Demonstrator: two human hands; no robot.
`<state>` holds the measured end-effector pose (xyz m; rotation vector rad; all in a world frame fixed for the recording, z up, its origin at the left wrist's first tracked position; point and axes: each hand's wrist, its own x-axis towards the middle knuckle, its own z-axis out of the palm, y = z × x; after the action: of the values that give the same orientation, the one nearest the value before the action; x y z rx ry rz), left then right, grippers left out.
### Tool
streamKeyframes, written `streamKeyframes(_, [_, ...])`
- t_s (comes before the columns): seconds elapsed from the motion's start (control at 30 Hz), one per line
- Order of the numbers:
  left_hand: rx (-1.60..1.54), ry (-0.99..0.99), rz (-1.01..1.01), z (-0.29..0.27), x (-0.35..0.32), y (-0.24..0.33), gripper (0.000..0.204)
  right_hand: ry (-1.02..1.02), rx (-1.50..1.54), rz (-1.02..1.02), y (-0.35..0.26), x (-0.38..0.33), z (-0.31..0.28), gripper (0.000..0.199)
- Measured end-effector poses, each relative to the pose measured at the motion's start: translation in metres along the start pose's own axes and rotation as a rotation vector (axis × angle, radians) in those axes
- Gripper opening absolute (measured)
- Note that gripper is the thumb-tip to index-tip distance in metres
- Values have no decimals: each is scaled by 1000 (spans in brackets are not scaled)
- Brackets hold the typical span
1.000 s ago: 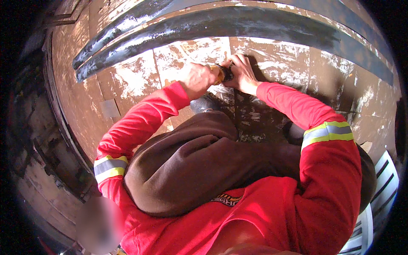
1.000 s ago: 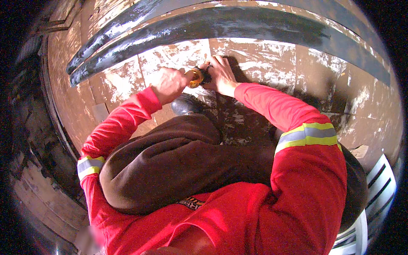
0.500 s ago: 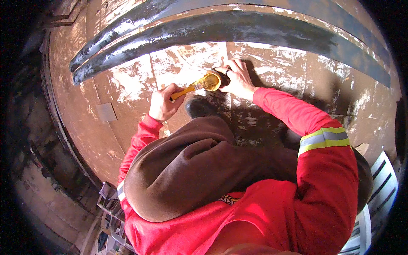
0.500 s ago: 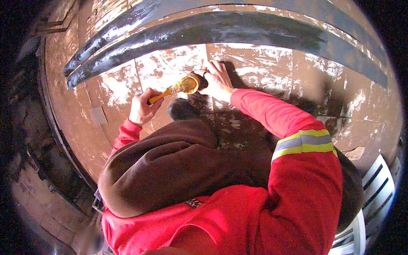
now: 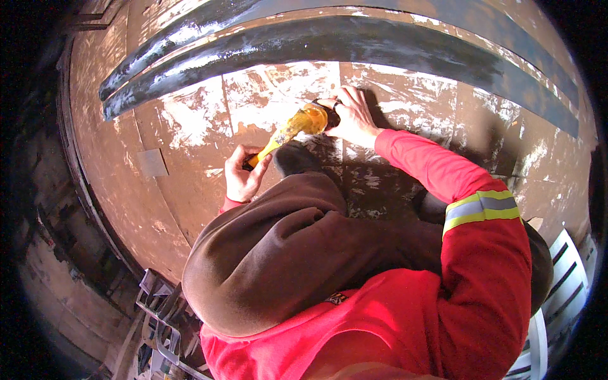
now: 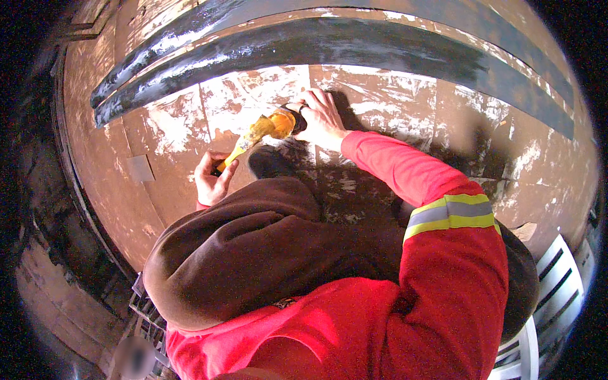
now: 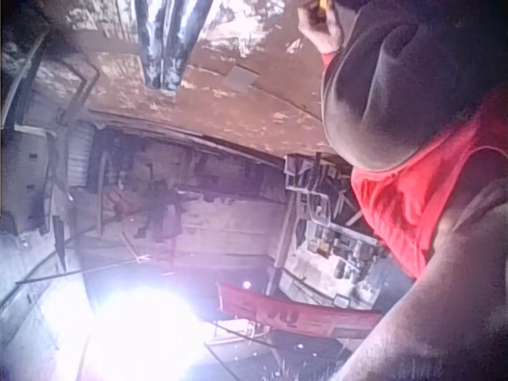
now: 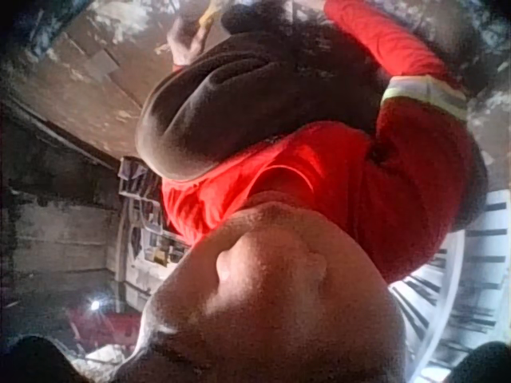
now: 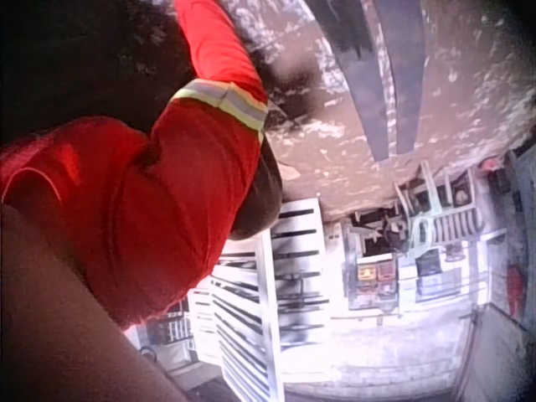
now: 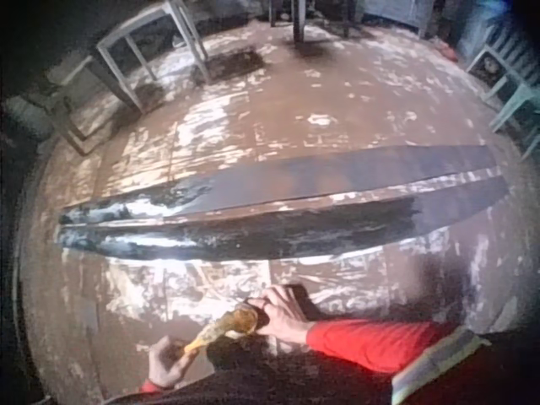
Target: The person paints a long, dark strip on a wooden surface using a brush and a small container of dark paint. They repeatedly dip the brush into the container and apply the paint in long strokes along the strip.
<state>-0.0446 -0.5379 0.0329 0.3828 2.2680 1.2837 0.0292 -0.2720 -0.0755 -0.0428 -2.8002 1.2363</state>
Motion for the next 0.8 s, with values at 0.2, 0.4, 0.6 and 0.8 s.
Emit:
streamKeyframes(0.2, [-171, -16, -8, -23, -10, 7, 17, 17, 23, -15, 2, 2, 4, 64])
streamKeyframes(0.4, [-307, -48, -25, -36, -10, 11, 21, -10, -47, 32, 1, 2, 9, 67])
streamKeyframes(0.6, [-306, -153, -210, -13, -5, -23, 13, -19, -19, -6, 0, 4, 8, 72])
streamKeyframes(0.8, [-457, -139, -294, 9, -11, -47, 10, -14, -25, 14, 0, 2, 7, 70])
